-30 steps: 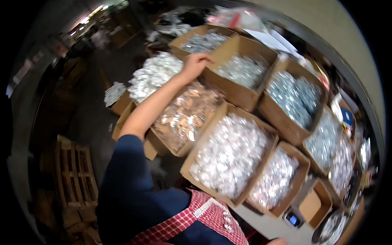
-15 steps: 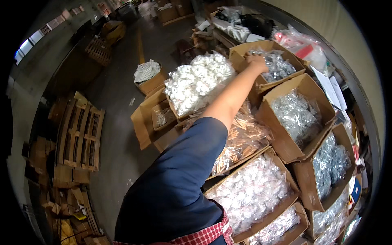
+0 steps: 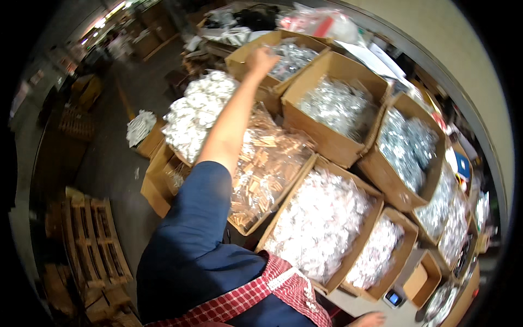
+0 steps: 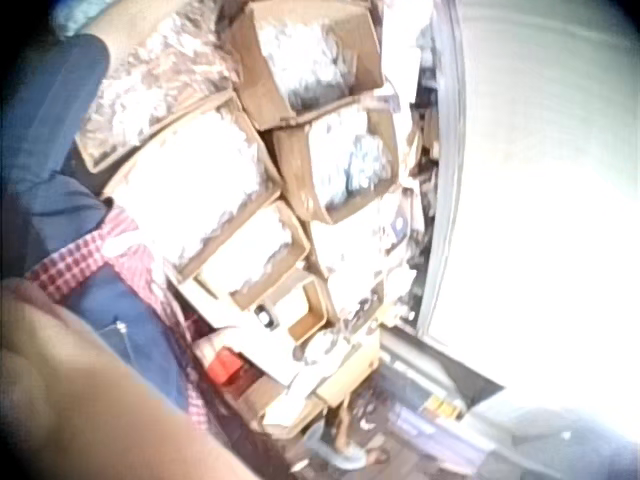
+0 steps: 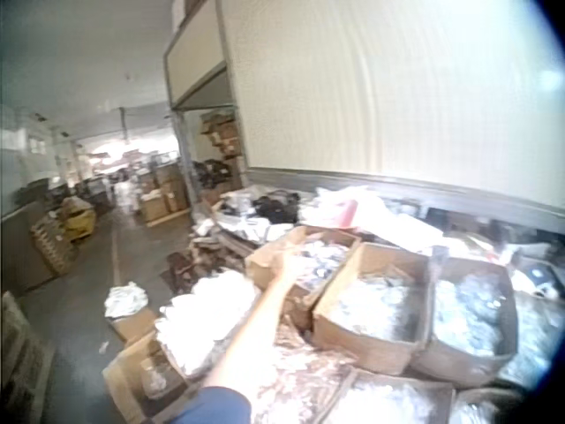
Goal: The person sorts white plastic frames from a cardboard box and stacks them on a table. They then pick up a metal bowl and place it on a digital scale, followed by placing a small plastic bag of hardware into the bowl. The person continues to gather various small plastic bags containing screws and fittings from surrounding boxes and places them into the bowl on the scale.
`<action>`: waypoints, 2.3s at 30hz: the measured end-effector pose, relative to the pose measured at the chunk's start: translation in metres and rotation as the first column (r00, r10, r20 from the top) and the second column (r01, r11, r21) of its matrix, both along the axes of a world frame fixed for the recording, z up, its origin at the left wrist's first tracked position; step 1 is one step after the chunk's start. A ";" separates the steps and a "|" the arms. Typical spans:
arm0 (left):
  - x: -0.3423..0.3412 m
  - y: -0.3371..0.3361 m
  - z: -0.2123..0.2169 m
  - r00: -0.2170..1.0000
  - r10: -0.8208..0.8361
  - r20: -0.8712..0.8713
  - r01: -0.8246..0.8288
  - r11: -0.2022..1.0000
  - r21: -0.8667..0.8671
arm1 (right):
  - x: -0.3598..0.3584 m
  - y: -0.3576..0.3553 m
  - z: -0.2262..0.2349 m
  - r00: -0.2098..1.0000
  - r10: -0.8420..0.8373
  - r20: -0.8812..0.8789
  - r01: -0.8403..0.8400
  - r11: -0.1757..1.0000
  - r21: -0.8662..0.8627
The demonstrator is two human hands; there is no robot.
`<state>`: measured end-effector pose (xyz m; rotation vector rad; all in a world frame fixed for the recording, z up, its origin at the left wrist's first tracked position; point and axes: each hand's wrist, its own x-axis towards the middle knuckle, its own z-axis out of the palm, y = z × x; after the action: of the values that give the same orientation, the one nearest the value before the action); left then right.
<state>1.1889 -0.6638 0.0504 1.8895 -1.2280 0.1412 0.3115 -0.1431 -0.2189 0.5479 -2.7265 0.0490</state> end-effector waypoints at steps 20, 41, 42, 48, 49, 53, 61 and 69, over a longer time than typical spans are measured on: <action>-0.058 -0.016 0.001 0.940 -0.117 0.321 0.034 0.967 0.253 | 0.104 0.004 0.021 0.998 -0.027 0.055 0.032 0.995 -0.097; -0.287 0.226 0.144 0.312 -0.950 0.019 0.919 0.297 -0.260 | 0.219 0.010 0.046 0.951 0.173 0.255 -0.082 0.939 -0.335; -0.283 0.244 0.148 0.284 -0.959 0.014 0.927 0.271 -0.258 | 0.221 0.010 0.064 0.899 0.228 0.374 -0.082 0.926 -0.368; -0.295 0.349 0.148 -0.003 -0.982 -0.188 0.977 0.037 -0.212 | 0.230 0.052 0.076 0.774 0.392 0.498 -0.215 0.902 -0.375; -0.300 0.365 0.141 -0.054 -0.971 -0.231 0.983 -0.012 -0.182 | 0.245 0.063 0.073 0.759 0.431 0.488 -0.239 0.882 -0.406; -0.313 0.416 0.093 -0.178 -0.872 -0.455 0.980 -0.200 -0.001 | 0.349 0.166 0.057 0.447 0.822 0.354 -0.211 0.481 -0.851; -0.396 0.608 -0.076 -0.074 -0.339 -0.938 0.641 -0.737 0.216 | 0.671 0.594 -0.114 0.181 -0.642 0.745 0.718 0.604 0.346; -0.439 0.769 -0.167 -0.966 0.168 -0.195 -0.239 -0.867 0.437 | 0.862 0.743 0.112 0.154 -0.760 0.632 0.219 -0.597 -0.771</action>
<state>0.7498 0.1050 -0.1164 1.5237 2.2290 0.7906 1.1732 0.5999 -0.1074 -1.5864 -1.1436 1.2106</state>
